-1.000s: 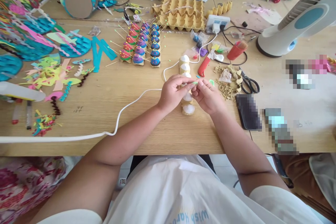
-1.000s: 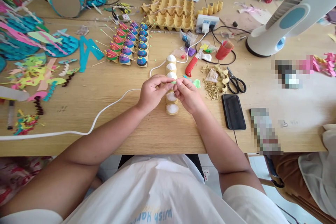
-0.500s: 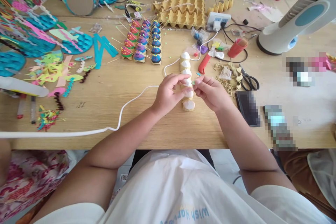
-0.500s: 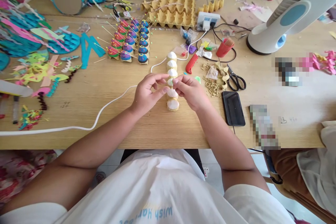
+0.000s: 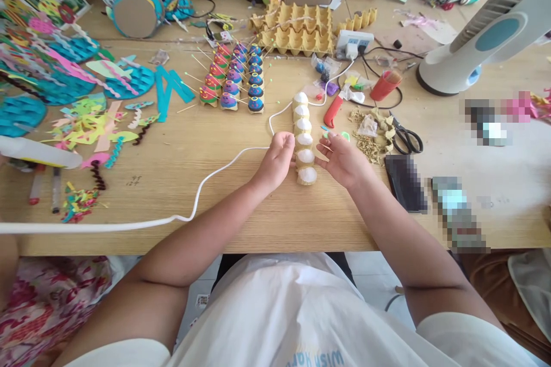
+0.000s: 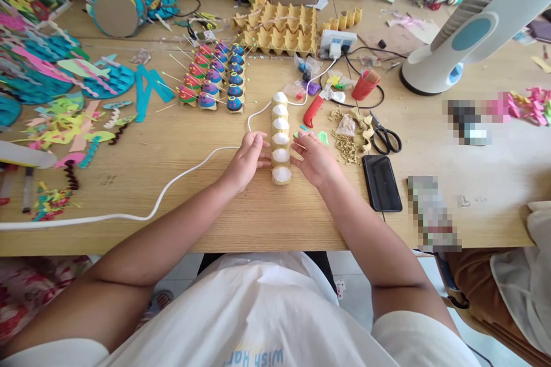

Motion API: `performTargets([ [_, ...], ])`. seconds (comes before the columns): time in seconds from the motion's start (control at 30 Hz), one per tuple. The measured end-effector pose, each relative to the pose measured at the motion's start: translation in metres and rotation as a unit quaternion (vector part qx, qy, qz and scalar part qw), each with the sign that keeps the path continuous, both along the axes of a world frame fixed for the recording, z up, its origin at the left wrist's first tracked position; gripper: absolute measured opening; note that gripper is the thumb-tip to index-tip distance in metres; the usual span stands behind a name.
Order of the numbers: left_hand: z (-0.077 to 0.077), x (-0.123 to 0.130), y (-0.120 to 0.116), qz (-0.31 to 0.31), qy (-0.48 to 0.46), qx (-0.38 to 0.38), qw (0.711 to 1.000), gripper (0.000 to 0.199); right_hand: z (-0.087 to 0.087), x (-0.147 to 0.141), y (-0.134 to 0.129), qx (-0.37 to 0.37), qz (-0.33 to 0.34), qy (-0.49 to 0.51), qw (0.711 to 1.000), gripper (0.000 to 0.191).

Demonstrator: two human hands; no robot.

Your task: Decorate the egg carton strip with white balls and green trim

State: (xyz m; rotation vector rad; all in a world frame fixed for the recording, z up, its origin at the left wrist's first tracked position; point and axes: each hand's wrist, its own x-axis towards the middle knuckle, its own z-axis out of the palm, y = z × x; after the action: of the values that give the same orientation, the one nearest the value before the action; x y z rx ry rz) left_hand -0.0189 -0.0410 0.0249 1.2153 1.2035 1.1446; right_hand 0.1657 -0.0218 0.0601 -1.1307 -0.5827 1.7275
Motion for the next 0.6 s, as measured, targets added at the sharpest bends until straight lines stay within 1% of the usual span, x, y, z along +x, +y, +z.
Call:
performTargets([
  [0.07,0.000,-0.001,0.009,0.014,-0.007,-0.002,1.000,0.044,0.001,-0.003,0.010,-0.007,0.000,0.000,1.000,0.039],
  [0.2,-0.002,-0.002,0.025,0.038,-0.005,-0.015,0.999,0.040,0.000,-0.011,0.025,-0.012,-0.021,0.004,1.000,0.034],
  [0.27,-0.003,-0.004,0.028,0.038,-0.001,-0.026,0.999,0.040,-0.002,-0.015,0.028,-0.017,-0.025,0.007,1.000,0.033],
  [0.37,-0.005,-0.009,0.027,0.024,0.005,-0.025,0.999,0.041,-0.006,-0.017,0.027,-0.023,-0.021,0.014,0.999,0.033],
  [0.47,-0.008,-0.016,0.021,0.032,0.042,0.018,0.998,0.043,-0.009,-0.014,0.022,-0.032,-0.016,0.016,0.999,0.031],
  [0.6,-0.007,-0.017,0.011,0.051,0.116,0.089,0.988,0.034,-0.005,-0.007,0.014,-0.033,-0.025,0.005,0.999,0.027],
])
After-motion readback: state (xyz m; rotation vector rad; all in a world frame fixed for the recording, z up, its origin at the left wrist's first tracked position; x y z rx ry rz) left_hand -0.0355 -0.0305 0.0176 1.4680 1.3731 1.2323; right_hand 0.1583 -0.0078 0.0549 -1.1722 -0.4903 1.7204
